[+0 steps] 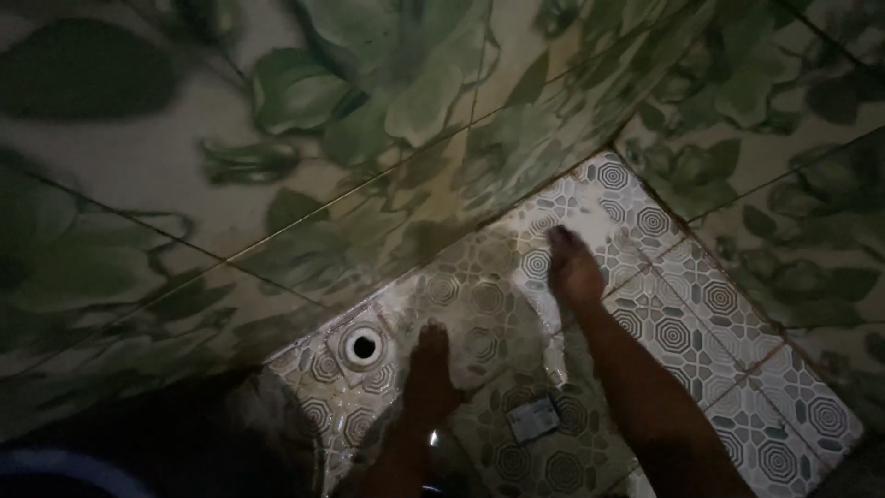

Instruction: Scrubbing bathroom floor and wall tiles using a cleaning pad and detergent to remove grime.

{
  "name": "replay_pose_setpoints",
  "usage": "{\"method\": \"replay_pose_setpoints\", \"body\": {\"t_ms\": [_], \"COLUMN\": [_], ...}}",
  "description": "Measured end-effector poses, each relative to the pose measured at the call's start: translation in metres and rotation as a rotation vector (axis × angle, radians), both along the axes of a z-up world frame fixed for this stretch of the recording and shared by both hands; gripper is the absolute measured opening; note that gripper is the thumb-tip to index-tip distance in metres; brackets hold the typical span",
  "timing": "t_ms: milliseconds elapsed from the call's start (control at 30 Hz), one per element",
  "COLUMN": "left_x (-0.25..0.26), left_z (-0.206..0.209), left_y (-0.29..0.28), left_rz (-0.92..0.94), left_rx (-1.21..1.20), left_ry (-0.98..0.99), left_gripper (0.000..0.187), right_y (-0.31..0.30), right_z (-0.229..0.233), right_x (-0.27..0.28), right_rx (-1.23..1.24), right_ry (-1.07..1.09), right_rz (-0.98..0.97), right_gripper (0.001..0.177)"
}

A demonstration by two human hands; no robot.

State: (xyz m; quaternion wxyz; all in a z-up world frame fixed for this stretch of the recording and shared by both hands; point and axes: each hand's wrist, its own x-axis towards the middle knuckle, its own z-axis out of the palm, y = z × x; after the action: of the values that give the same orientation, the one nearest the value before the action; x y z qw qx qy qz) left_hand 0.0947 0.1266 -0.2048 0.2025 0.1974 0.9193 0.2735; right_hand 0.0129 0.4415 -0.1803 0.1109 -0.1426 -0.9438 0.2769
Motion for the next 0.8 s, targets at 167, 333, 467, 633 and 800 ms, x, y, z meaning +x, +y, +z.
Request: {"method": "replay_pose_setpoints", "body": {"t_ms": [167,333,467,633,800], "left_x": [-0.003,-0.003,-0.009,-0.004,-0.009], "left_z": [0.004,0.006,0.014,0.018,0.018], "left_y": [0.006,0.0,-0.004,-0.005,-0.003], "left_rz": [-0.003,-0.022,-0.017,0.04,-0.001], "left_rx": [-0.027,0.118,0.083,0.143,0.024], "left_ry": [0.0,0.143,0.047,0.085,-0.03], "left_gripper": [0.133,0.134,0.134,0.129,0.129], "right_y": [-0.028,-0.13,-0.09,0.021,0.019], "right_z": [-0.029,-0.01,0.002,0.013,-0.019], "right_x": [0.004,0.037,0.015,-0.013,-0.031], "right_rx": [0.233,-0.235,-0.197,-0.11,0.247], "right_ry": [0.32,-0.25,-0.217,0.007,0.163], "right_rz": [0.214,0.338,0.511,0.019,0.015], "right_gripper": [0.048,0.053,0.057,0.044,0.043]}}
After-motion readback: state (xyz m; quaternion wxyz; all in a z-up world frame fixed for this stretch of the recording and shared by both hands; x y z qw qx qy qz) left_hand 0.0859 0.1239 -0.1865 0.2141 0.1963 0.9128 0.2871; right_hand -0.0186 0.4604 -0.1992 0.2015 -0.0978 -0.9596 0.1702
